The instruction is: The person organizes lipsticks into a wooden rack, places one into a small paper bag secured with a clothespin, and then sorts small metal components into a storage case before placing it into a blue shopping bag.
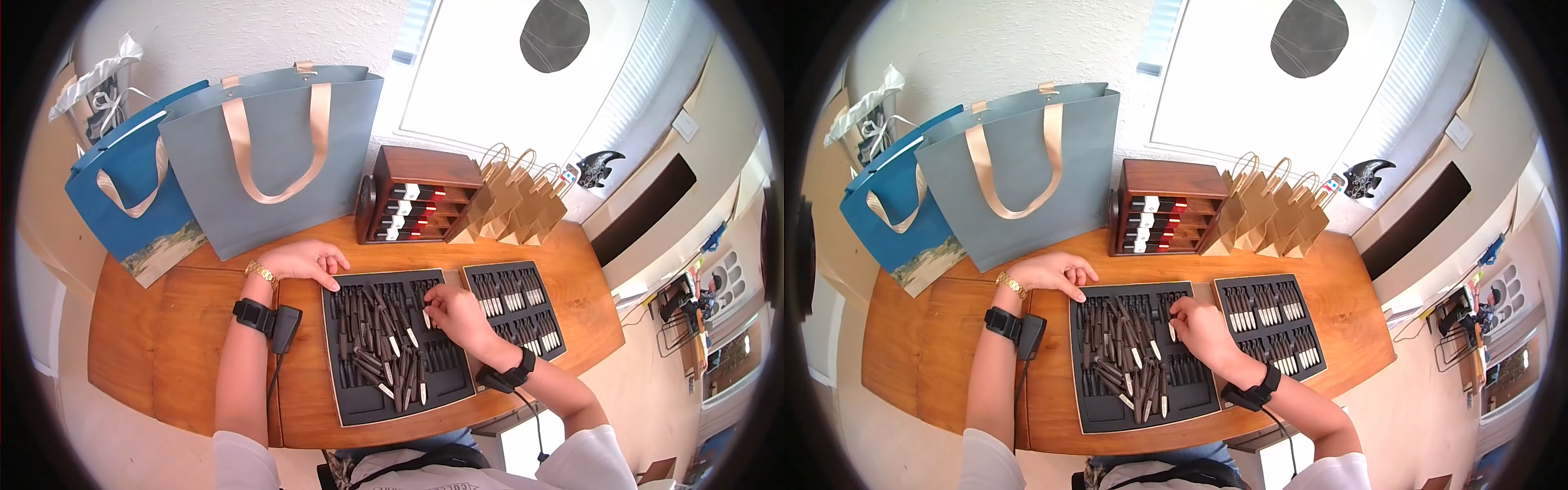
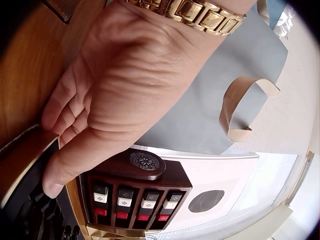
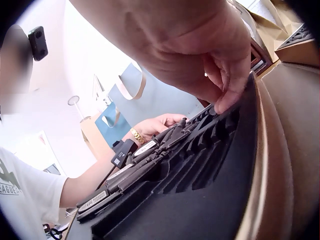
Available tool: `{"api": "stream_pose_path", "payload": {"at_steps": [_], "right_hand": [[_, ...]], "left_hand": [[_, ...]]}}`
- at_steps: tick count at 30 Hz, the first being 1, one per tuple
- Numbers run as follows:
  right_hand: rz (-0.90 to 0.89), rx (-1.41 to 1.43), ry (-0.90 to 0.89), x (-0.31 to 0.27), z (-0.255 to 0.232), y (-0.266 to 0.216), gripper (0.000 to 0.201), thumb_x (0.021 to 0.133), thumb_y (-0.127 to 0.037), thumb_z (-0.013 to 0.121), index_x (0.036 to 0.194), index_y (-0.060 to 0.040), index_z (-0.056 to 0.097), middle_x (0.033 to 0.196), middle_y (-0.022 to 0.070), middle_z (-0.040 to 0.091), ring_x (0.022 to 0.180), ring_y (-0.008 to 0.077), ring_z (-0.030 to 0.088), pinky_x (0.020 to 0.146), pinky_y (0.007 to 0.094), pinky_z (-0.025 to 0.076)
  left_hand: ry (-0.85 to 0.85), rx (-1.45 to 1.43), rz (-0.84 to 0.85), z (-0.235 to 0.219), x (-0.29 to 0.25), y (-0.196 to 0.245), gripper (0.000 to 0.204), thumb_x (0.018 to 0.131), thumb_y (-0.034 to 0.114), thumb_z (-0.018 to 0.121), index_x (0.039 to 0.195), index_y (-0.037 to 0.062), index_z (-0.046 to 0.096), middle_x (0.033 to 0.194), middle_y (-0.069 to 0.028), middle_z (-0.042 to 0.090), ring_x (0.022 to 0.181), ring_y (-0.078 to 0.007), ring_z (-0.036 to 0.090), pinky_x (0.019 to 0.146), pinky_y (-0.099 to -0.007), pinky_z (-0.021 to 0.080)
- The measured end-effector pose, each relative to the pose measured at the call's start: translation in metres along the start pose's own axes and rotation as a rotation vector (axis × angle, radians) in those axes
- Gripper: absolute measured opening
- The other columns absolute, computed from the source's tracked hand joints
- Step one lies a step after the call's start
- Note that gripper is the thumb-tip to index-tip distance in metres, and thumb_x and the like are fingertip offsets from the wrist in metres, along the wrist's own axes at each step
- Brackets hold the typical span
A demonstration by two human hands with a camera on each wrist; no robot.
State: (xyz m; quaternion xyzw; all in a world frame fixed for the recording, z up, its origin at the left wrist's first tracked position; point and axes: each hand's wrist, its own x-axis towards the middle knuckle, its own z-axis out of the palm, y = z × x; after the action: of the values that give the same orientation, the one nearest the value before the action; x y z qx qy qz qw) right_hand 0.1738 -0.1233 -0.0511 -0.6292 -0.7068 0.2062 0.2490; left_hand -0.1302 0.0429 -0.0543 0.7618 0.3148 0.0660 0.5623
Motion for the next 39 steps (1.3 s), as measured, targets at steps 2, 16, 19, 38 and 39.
{"api": "stream_pose_path", "payload": {"at_steps": [2, 16, 19, 38, 39], "right_hand": [[-0.019, -0.054, 0.006, 0.0, -0.003, -0.005, 0.018, 0.084, -0.005, 0.069, 0.101, -0.002, 0.066, 0.083, 0.0144, 0.068, 0.075, 0.0325, 0.068, 0.069, 0.0388, 0.056], [-0.286, -0.503, -0.086, 0.01, -0.009, -0.003, 0.025, 0.083, -0.015, 0.072, 0.107, -0.0078, 0.072, 0.092, 0.008, 0.062, 0.081, 0.0301, 0.067, 0.071, 0.0406, 0.055], [-0.358, -0.568, -0.177, 0.019, -0.02, -0.011, 0.019, 0.082, -0.018, 0.073, 0.096, -0.0051, 0.071, 0.091, 0.0105, 0.061, 0.081, 0.0296, 0.068, 0.071, 0.0394, 0.057], [-0.227, -0.451, -0.17, -0.004, 0.001, -0.054, 0.029, 0.084, -0.02, 0.073, 0.103, -0.0045, 0.059, 0.076, 0.0133, 0.068, 0.074, 0.0324, 0.069, 0.066, 0.042, 0.056], [-0.198, -0.49, -0.186, -0.003, 0.002, -0.056, 0.026, 0.084, -0.019, 0.072, 0.097, -0.0035, 0.057, 0.076, 0.0158, 0.067, 0.074, 0.0338, 0.07, 0.064, 0.0427, 0.056]], "left_hand": [[-0.001, -0.012, -0.017, -0.001, 0.0, 0.0, 0.051, 0.075, 0.013, 0.085, 0.12, 0.0023, 0.066, 0.09, 0.0027, 0.061, 0.079, -0.0068, 0.053, 0.07, -0.0231, 0.044], [0.006, 0.025, -0.028, -0.002, -0.002, 0.002, 0.052, 0.074, 0.019, 0.086, 0.12, 0.0043, 0.066, 0.092, 0.0022, 0.062, 0.081, -0.0076, 0.054, 0.074, -0.0236, 0.046], [0.015, 0.02, -0.035, 0.0, 0.0, 0.001, 0.051, 0.073, 0.016, 0.086, 0.119, 0.0054, 0.067, 0.091, 0.0031, 0.061, 0.081, -0.0068, 0.052, 0.074, -0.0226, 0.046], [0.013, 0.016, 0.002, -0.001, -0.001, -0.001, 0.051, 0.075, 0.018, 0.086, 0.12, 0.0037, 0.067, 0.091, 0.0024, 0.063, 0.081, -0.0068, 0.054, 0.073, -0.0233, 0.045], [0.018, 0.013, 0.003, 0.0, -0.001, 0.0, 0.051, 0.075, 0.018, 0.086, 0.12, 0.0037, 0.067, 0.091, 0.0024, 0.063, 0.081, -0.0068, 0.054, 0.073, -0.0233, 0.045]]}}
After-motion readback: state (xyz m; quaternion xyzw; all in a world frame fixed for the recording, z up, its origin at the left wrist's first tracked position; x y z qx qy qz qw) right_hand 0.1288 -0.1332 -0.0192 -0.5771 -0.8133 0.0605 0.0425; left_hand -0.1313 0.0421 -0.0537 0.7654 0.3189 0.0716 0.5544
